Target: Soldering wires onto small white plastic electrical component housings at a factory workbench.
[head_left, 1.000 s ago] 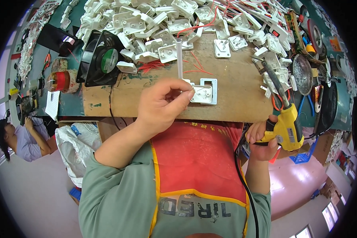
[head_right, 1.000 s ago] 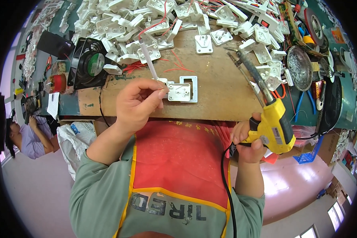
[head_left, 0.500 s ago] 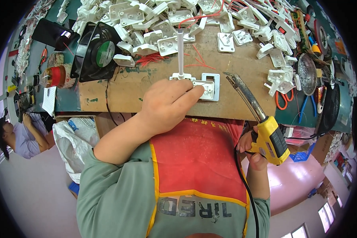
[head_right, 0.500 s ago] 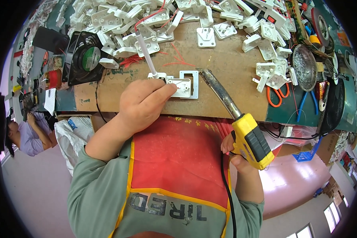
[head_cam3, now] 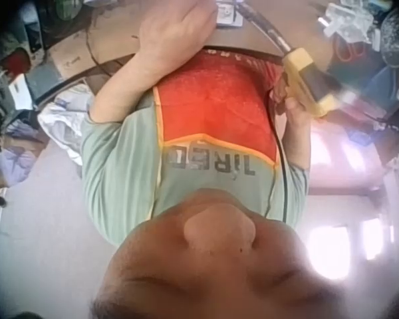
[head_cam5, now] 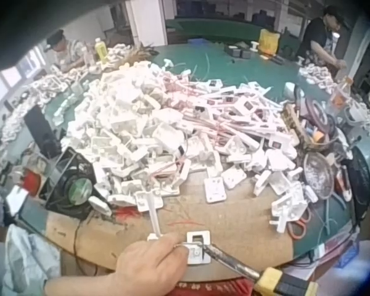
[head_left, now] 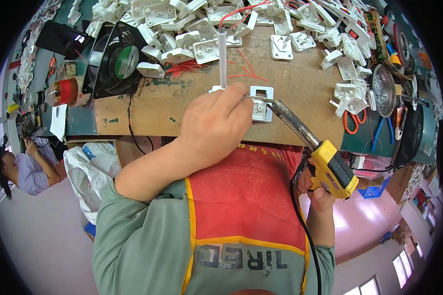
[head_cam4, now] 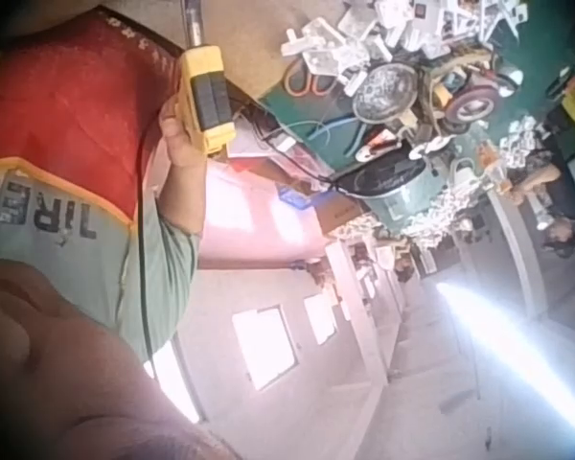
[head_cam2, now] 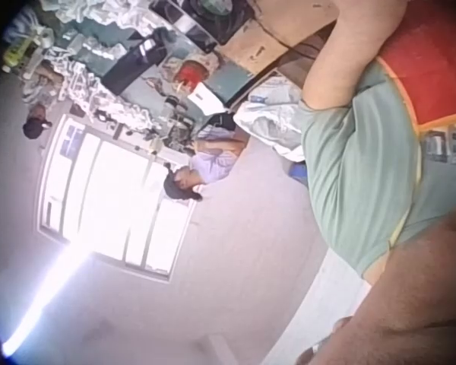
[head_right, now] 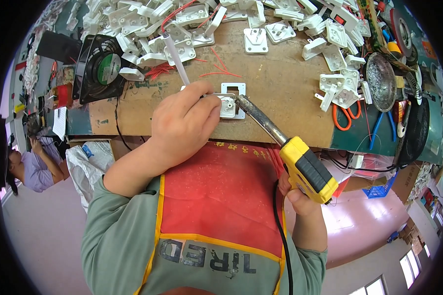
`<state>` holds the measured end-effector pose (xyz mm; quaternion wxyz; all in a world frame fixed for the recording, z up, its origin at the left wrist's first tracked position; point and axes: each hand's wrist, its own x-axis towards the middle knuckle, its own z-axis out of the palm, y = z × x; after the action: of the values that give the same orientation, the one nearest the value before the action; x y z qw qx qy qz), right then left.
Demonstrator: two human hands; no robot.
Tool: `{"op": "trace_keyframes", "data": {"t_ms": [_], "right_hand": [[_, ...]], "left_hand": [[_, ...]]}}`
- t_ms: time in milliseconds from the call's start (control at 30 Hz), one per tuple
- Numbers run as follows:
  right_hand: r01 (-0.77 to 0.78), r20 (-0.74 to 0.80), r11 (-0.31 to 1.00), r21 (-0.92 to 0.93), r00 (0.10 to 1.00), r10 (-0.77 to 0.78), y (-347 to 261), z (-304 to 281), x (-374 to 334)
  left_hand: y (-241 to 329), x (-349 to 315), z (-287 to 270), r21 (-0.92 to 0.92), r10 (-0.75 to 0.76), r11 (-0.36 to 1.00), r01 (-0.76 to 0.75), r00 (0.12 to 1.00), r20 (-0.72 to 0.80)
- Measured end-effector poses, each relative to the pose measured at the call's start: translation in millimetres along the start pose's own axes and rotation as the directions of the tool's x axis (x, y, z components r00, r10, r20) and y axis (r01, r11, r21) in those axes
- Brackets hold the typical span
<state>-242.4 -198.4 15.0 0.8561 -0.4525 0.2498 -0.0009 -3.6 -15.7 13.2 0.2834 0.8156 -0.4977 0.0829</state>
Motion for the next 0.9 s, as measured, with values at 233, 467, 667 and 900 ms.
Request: {"op": "trace_keyframes", "data": {"t_ms": [233,467,667,900], "right_hand": [[-0.013,-0.051,0.999,-0.047,0.999,0.011,-3.9,5.7,4.4],[0.005,-0.060,0.999,-0.050,0.998,-0.008,-4.3,7.2,6.8],[-0.004,-0.079,0.998,-0.059,0.997,0.000,-7.8,9.9,7.8],[0.038,-0.056,0.998,-0.056,0.998,-0.041,-12.9,9.4,13.1]], "left_hand": [[3.7,4.2,-1.5,-0.064,-0.058,0.996,0.059,0.998,0.009],[4.6,4.1,-1.5,-0.023,-0.061,0.998,0.062,0.997,0.035],[4.9,3.4,-0.3,-0.015,-0.060,0.998,0.061,0.997,0.038],[5.0,2.6,1.3,-0.009,-0.050,0.999,0.050,0.998,0.024]]}}
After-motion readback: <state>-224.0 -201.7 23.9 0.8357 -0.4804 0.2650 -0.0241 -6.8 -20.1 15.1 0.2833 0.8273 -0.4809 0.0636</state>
